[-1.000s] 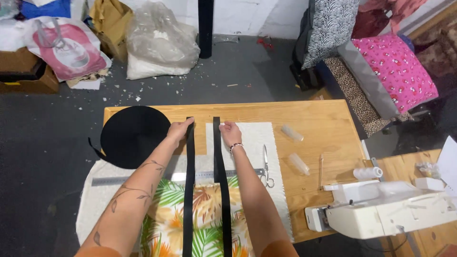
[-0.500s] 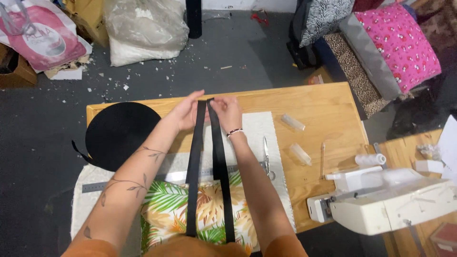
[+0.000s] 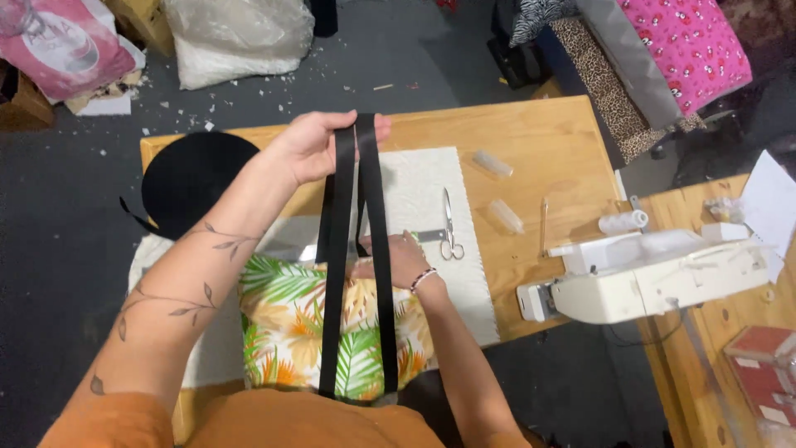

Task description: Attaching and aligning black straps to a patterned fabric bag on a workbench in a sewing environment.

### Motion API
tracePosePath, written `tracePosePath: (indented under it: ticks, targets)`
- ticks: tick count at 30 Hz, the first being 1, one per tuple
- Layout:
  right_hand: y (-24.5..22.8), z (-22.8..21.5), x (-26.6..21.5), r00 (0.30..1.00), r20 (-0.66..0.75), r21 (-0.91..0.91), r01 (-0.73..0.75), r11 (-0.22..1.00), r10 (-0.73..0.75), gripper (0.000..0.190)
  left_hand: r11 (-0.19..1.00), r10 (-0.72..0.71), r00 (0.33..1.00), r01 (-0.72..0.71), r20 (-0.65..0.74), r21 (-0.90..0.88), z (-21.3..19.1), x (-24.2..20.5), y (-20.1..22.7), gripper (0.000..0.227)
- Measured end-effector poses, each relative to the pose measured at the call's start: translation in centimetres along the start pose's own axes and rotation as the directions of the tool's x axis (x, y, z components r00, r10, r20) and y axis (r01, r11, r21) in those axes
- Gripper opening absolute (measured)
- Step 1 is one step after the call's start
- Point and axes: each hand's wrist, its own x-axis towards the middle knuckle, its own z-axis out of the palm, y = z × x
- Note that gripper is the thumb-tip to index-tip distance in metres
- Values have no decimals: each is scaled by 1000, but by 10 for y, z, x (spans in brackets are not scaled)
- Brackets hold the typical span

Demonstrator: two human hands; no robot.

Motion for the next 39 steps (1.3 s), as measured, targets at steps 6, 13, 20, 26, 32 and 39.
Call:
tracePosePath:
  ticks: [6, 13, 20, 26, 32, 39]
  targets:
    - [23, 17, 3, 997, -73, 18, 0, 1000, 1, 79, 997, 74, 997, -74, 30, -8, 39, -38, -15, 36]
    - [23, 9, -26, 968, -245, 196, 105, 975, -55, 48, 981, 165, 983, -172, 80, 93, 117, -130, -49, 35]
    - [-22, -26, -105, 847, -483, 67, 289, 955, -222, 47, 899, 215, 914, -322, 343, 297, 181, -246, -96, 30]
    - [-61, -58, -182, 666, -638, -101, 426, 899, -387, 47, 425, 155, 663, -714, 733, 556, 207, -327, -132, 30]
    - [-84, -72, -287, 453, -724, -266, 512, 816, -520, 46, -448, 65, 251, -858, 966, 253, 233, -353, -149, 51]
    - [-116, -49, -395, 564, -710, 161, 712, 683, -421, 45, -593, -18, 287, -774, 958, 221, 230, -343, -187, 61]
